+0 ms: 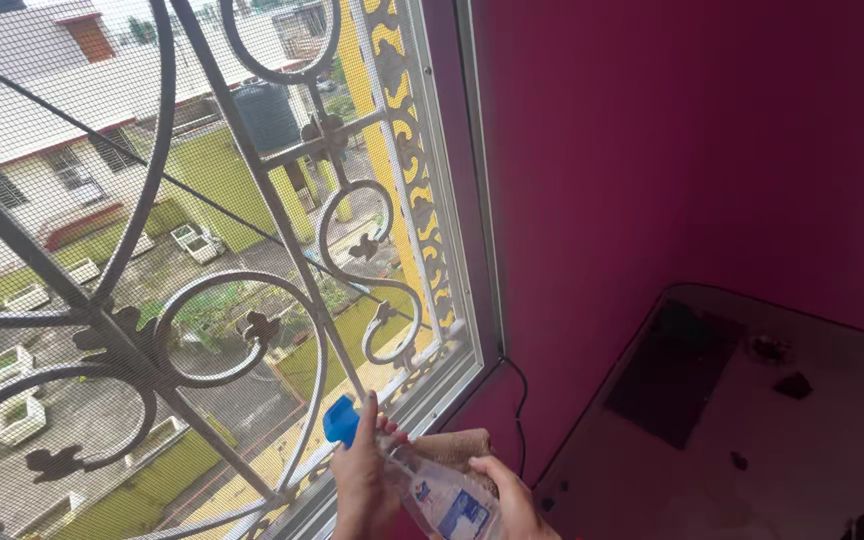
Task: The person wipes the bottom track of a window frame with a cloth while holding a spray bottle.
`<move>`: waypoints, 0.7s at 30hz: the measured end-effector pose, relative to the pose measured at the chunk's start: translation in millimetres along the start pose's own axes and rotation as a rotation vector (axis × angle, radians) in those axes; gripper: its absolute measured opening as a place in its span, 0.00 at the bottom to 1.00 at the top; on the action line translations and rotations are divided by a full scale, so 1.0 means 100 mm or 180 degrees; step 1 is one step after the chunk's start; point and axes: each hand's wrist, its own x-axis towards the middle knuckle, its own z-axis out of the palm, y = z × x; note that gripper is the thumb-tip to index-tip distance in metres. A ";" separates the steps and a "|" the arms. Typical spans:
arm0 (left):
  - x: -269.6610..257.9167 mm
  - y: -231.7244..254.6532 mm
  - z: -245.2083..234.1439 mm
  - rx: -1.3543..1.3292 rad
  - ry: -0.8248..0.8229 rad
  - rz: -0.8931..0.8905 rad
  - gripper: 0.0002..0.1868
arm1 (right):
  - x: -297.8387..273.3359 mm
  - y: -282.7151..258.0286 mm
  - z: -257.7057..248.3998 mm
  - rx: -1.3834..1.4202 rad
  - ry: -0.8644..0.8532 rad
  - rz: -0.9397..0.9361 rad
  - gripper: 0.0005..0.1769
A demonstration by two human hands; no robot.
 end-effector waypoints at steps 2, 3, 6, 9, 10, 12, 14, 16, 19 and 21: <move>-0.16 0.04 0.14 0.0013 -0.0240 0.0160 0.20 | -0.01 -0.08 0.06 -0.0028 0.0033 -0.0023 0.25; -0.23 0.05 0.21 0.0006 -0.0246 0.0182 0.20 | 0.04 -0.12 0.06 -0.0056 0.0066 -0.0047 0.25; -0.31 0.09 0.37 0.0104 -0.0567 0.0214 0.23 | 0.36 -0.12 -0.01 0.0186 -0.0269 0.0009 0.26; -0.31 0.12 0.42 0.0265 -0.0814 0.0539 0.25 | 0.80 -0.05 -0.12 -0.0136 -0.0674 -0.0672 0.27; -0.32 0.12 0.41 0.0626 -0.0911 0.0575 0.24 | 0.86 -0.10 -0.19 -0.0119 -0.0685 -0.0680 0.27; -0.26 0.10 0.47 0.0996 -0.1040 0.0607 0.22 | 0.83 -0.28 -0.28 -0.0175 -0.0450 -0.0929 0.23; -0.18 0.15 0.49 0.2191 -0.1087 0.1017 0.19 | 0.67 -0.47 -0.28 -0.0209 -0.0209 -0.1151 0.21; -0.09 0.26 0.58 0.2672 -0.1192 0.1013 0.18 | 0.48 -0.69 -0.26 -0.0205 -0.0095 -0.1261 0.20; 0.04 0.44 0.84 0.3481 -0.1225 0.0826 0.17 | 0.30 -0.97 -0.23 -0.0678 -0.0028 -0.1301 0.19; 0.11 0.52 1.03 0.3829 -0.1151 0.0646 0.18 | 0.26 -1.07 -0.21 -0.0619 0.0162 -0.1328 0.19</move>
